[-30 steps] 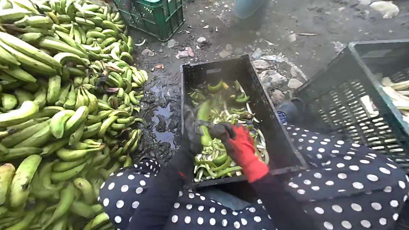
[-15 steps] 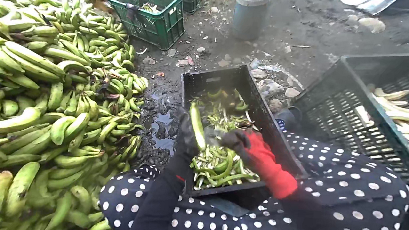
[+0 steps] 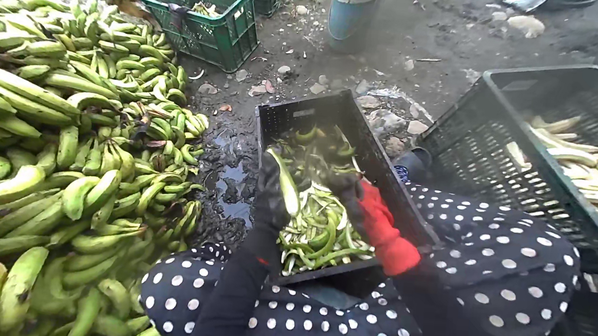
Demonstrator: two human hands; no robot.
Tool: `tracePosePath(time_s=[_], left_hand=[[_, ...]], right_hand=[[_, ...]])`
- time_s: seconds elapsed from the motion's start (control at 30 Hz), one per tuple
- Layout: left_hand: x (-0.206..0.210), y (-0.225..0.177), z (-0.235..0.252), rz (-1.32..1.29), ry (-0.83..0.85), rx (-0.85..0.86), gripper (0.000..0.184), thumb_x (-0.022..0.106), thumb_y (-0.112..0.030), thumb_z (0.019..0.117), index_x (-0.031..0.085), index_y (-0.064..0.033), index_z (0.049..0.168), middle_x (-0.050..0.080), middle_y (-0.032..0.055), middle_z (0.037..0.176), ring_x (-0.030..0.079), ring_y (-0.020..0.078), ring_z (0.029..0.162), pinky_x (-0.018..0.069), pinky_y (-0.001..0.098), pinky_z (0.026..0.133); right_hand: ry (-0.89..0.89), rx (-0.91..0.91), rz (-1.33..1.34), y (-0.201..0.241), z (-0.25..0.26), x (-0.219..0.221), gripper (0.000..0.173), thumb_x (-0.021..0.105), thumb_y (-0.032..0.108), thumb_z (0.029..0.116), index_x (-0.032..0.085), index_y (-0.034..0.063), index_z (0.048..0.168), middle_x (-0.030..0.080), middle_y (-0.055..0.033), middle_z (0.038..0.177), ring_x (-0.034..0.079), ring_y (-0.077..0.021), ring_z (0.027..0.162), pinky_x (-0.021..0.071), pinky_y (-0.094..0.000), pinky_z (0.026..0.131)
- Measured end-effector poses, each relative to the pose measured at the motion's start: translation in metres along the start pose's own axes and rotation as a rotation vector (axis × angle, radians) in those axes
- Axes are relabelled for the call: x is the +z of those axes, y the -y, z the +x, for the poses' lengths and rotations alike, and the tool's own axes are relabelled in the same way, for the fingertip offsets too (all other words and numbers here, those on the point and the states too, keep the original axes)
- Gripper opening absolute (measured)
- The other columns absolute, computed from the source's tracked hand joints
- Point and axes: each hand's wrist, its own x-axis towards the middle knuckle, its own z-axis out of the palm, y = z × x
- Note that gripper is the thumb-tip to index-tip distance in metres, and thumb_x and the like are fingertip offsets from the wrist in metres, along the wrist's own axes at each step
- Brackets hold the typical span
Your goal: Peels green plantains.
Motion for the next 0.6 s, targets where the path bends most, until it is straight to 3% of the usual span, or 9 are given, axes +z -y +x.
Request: tracePosePath(time_s=[0.07,0.13,0.17,0.23,0.33,0.4,0.47,0.53,0.6], left_hand=[[0.005,-0.013,-0.002,0.321,-0.161,0.007,0.044,0.045,-0.006,0.1041,0.043,0.0113,0.144,0.05,0.0305,0.142,0.052,0.0318,0.131,0.0406,0.0429,0.112],[0.012,-0.024,-0.004,0.458,-0.226,-0.067,0.044,0.039,-0.008,0.1078,0.039,0.0139,0.146,0.045,0.035,0.146,0.046,0.0369,0.136,0.0352,0.044,0.114],[0.011,-0.018,-0.005,0.444,-0.182,-0.04,0.045,0.041,-0.008,0.1069,0.039,0.0141,0.146,0.046,0.0345,0.145,0.048,0.0349,0.134,0.0371,0.0424,0.114],[0.007,-0.001,-0.008,0.296,0.015,0.028,0.042,0.044,-0.01,0.105,0.045,0.0116,0.141,0.059,0.0263,0.128,0.061,0.0225,0.114,0.0508,0.0355,0.1],[0.003,0.002,-0.011,0.21,0.351,0.055,0.041,0.041,-0.012,0.1066,0.05,0.0108,0.14,0.062,0.0241,0.129,0.061,0.0193,0.117,0.0467,0.0367,0.106],[0.007,-0.003,-0.012,0.017,0.469,0.025,0.04,0.037,-0.015,0.1066,0.048,0.0074,0.138,0.064,0.0128,0.115,0.063,0.008,0.1,0.0543,0.028,0.091],[0.011,0.002,-0.012,-0.128,0.332,-0.003,0.042,0.035,-0.019,0.1055,0.048,0.006,0.137,0.067,0.0123,0.106,0.067,0.0131,0.09,0.059,0.0332,0.082],[0.017,0.002,-0.005,-0.26,-0.026,0.008,0.046,0.025,-0.032,0.1085,0.049,-0.0023,0.134,0.065,0.0071,0.102,0.065,0.0118,0.088,0.0578,0.0335,0.08],[0.019,0.001,0.011,-0.45,-0.33,0.075,0.056,0.017,-0.05,0.1089,0.046,-0.0117,0.138,0.062,0.0016,0.11,0.063,0.0084,0.096,0.0559,0.0334,0.085]], right_hand=[[0.019,-0.022,-0.072,-0.004,-0.027,0.015,0.053,0.05,0.049,0.1003,0.065,0.0137,0.136,0.063,-0.0234,0.132,0.056,-0.0458,0.127,0.0432,-0.0682,0.101],[-0.023,-0.008,-0.111,-0.006,-0.04,0.028,0.059,0.051,0.058,0.0951,0.066,0.0186,0.137,0.062,-0.0248,0.134,0.052,-0.0505,0.128,0.0428,-0.0711,0.096],[-0.032,0.003,-0.109,-0.004,-0.039,0.029,0.057,0.052,0.055,0.0966,0.065,0.0171,0.138,0.06,-0.0265,0.135,0.051,-0.0525,0.13,0.0421,-0.0722,0.097],[-0.026,0.037,-0.098,0.006,-0.019,0.022,0.049,0.052,0.045,0.1023,0.064,0.012,0.137,0.059,-0.0281,0.137,0.051,-0.0517,0.131,0.0407,-0.0712,0.101],[-0.039,0.063,-0.099,0.01,0.024,0.009,0.038,0.054,0.035,0.105,0.065,0.0129,0.134,0.064,-0.0254,0.128,0.056,-0.0484,0.125,0.0412,-0.0713,0.099],[-0.061,0.073,-0.058,0.011,0.037,0.001,0.037,0.051,0.035,0.1073,0.064,0.0111,0.133,0.065,-0.0251,0.127,0.058,-0.0476,0.123,0.042,-0.0713,0.098],[-0.079,0.072,-0.037,0.012,0.035,-0.002,0.036,0.051,0.034,0.1073,0.063,0.0118,0.134,0.065,-0.0242,0.127,0.059,-0.0462,0.122,0.0432,-0.0702,0.097],[-0.055,0.046,-0.039,0.012,0.018,0.004,0.04,0.054,0.036,0.1047,0.064,0.012,0.135,0.064,-0.0252,0.13,0.056,-0.0475,0.126,0.0422,-0.0704,0.099],[-0.077,-0.015,-0.082,0.005,-0.009,0.023,0.054,0.052,0.05,0.0989,0.065,0.0138,0.136,0.062,-0.0271,0.133,0.052,-0.0512,0.128,0.0421,-0.0719,0.097]])
